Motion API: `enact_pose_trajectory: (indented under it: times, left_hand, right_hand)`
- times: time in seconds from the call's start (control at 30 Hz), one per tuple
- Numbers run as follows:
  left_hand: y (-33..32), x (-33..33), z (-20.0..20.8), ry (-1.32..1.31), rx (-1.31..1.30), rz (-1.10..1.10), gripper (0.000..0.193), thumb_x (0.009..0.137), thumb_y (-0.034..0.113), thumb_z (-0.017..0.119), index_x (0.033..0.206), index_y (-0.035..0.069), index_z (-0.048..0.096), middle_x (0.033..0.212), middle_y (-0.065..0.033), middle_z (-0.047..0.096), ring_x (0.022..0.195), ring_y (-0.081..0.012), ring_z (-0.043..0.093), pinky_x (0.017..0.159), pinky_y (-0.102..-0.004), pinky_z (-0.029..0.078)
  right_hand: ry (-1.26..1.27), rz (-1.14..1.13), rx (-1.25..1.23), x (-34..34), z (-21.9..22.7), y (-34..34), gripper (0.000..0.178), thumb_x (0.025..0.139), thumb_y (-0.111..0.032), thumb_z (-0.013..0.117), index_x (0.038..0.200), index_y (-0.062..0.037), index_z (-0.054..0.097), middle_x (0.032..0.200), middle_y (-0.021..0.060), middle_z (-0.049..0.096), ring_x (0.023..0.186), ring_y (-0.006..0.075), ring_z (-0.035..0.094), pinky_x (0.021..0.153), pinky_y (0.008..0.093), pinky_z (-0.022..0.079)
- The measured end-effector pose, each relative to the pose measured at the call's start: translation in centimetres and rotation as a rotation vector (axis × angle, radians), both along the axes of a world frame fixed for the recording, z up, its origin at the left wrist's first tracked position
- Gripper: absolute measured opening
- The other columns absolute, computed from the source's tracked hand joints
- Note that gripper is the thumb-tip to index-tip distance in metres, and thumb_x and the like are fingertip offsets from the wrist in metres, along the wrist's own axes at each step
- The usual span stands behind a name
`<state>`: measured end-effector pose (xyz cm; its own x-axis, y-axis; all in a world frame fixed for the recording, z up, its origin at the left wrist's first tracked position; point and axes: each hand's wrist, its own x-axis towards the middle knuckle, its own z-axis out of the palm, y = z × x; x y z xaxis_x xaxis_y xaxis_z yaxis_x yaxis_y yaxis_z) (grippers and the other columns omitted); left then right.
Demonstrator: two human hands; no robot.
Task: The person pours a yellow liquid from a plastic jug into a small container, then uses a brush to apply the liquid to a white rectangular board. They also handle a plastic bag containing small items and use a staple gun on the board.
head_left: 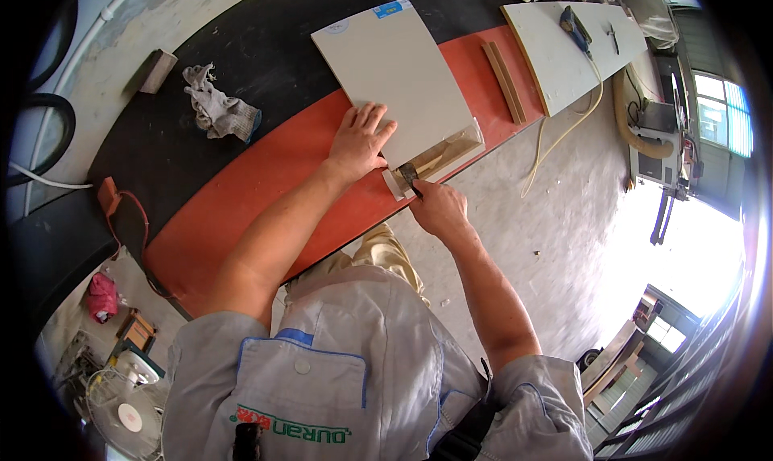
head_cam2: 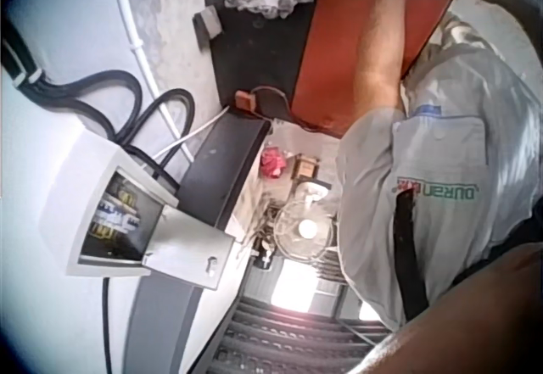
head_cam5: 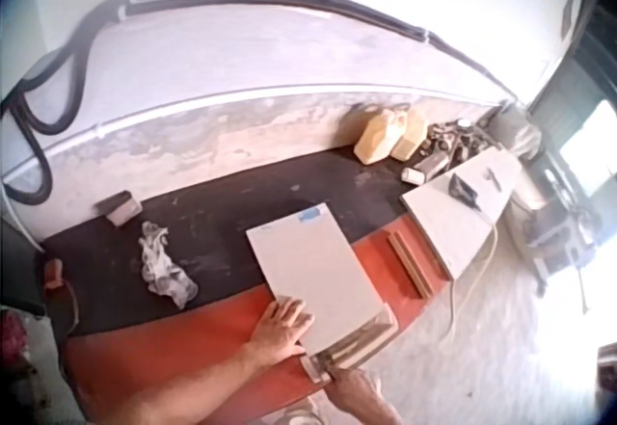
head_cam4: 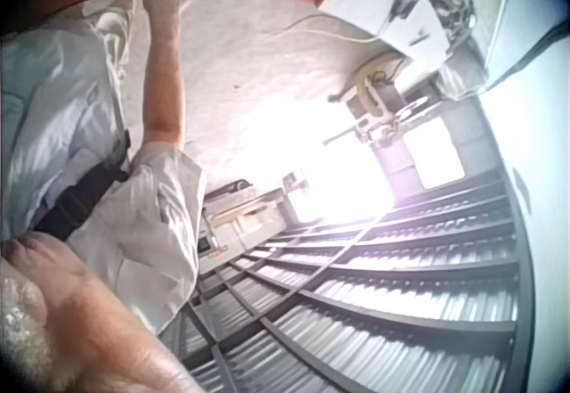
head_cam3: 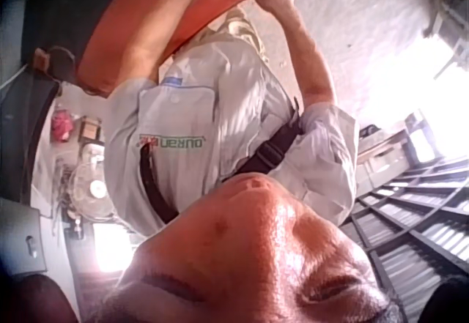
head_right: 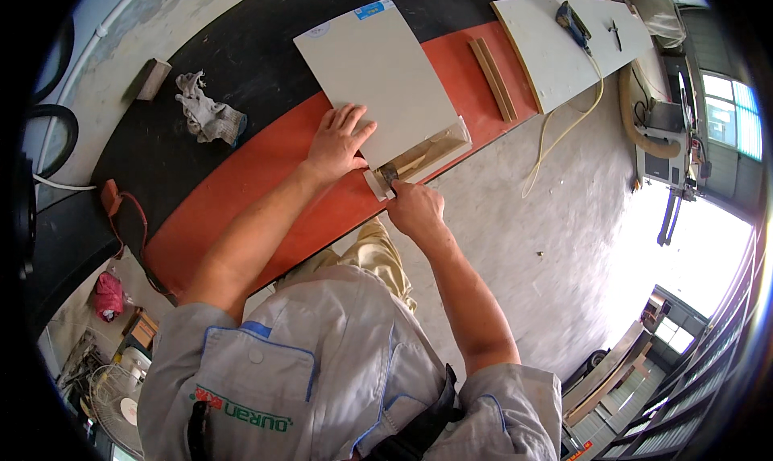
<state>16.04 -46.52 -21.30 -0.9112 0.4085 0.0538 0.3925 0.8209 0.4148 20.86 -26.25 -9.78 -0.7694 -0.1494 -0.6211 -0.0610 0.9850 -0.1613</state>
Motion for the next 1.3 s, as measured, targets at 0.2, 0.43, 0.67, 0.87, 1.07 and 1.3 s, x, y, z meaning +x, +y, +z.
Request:
enact_pose_trajectory:
  times: [0.2, 0.43, 0.67, 0.87, 1.07, 1.3]
  left_hand:
    - [0.0, 0.1, 0.0, 0.003, 0.005, 0.007, 0.087, 0.066, 0.04, 0.094, 0.143, 0.015, 0.062, 0.158, -0.0128, 0.042, 0.15, -0.0337, 0.035, 0.12, -0.0527, 0.032]
    - [-0.1, 0.2, -0.3, -0.007, 0.029, 0.013, 0.083, 0.068, 0.039, 0.093, 0.142, 0.015, 0.063, 0.158, -0.0128, 0.043, 0.15, -0.032, 0.034, 0.121, -0.0504, 0.031]
    - [0.4, 0.3, 1.3, -0.043, 0.048, 0.057, 0.075, 0.07, 0.026, 0.089, 0.14, 0.013, 0.064, 0.158, -0.0126, 0.043, 0.152, -0.0312, 0.033, 0.125, -0.0492, 0.028]
    - [1.8, 0.5, 0.5, -0.046, -0.005, 0.143, 0.061, 0.08, 0.006, 0.071, 0.139, 0.013, 0.064, 0.161, -0.0128, 0.042, 0.155, -0.0301, 0.03, 0.127, -0.0486, 0.026]
    - [3.5, 0.9, 2.0, -0.108, -0.037, 0.277, 0.051, 0.087, 0.001, 0.062, 0.136, 0.016, 0.067, 0.161, -0.0106, 0.043, 0.155, -0.0269, 0.032, 0.128, -0.0492, 0.025]
    - [5.8, 1.2, 1.5, -0.058, -0.122, 0.414, 0.044, 0.089, 0.0, 0.062, 0.128, 0.016, 0.07, 0.159, -0.0073, 0.047, 0.151, -0.0258, 0.041, 0.125, -0.0499, 0.03]
  right_hand:
    - [-0.027, 0.209, 0.115, -0.3, -0.2, 1.6, 0.036, 0.087, -0.013, 0.061, 0.12, -0.0163, 0.075, 0.091, 0.0153, 0.074, 0.092, 0.0334, 0.074, 0.077, 0.0484, 0.058]
    - [0.057, 0.364, 0.09, -1.4, -0.5, 2.3, 0.032, 0.087, -0.012, 0.061, 0.115, -0.0157, 0.076, 0.097, 0.0126, 0.074, 0.096, 0.0317, 0.074, 0.078, 0.0471, 0.059]
    - [0.037, 0.653, 0.153, -4.5, 0.0, 1.9, 0.022, 0.089, -0.012, 0.063, 0.106, -0.0155, 0.078, 0.101, 0.0113, 0.074, 0.098, 0.03, 0.073, 0.082, 0.0432, 0.059]
    - [0.054, 1.013, 0.133, -7.4, -0.5, 4.4, 0.015, 0.088, -0.012, 0.064, 0.091, -0.013, 0.079, 0.094, 0.0106, 0.075, 0.095, 0.0272, 0.074, 0.08, 0.0418, 0.058]
    - [0.101, 1.197, 0.108, -11.4, -2.0, 7.7, 0.014, 0.087, -0.012, 0.064, 0.086, -0.0103, 0.079, 0.092, 0.0095, 0.075, 0.094, 0.0256, 0.074, 0.079, 0.0409, 0.058]
    - [0.225, 1.285, 0.087, -16.0, -1.3, 12.6, 0.013, 0.084, -0.01, 0.065, 0.085, -0.011, 0.078, 0.084, 0.0088, 0.073, 0.081, 0.027, 0.073, 0.073, 0.0416, 0.057]
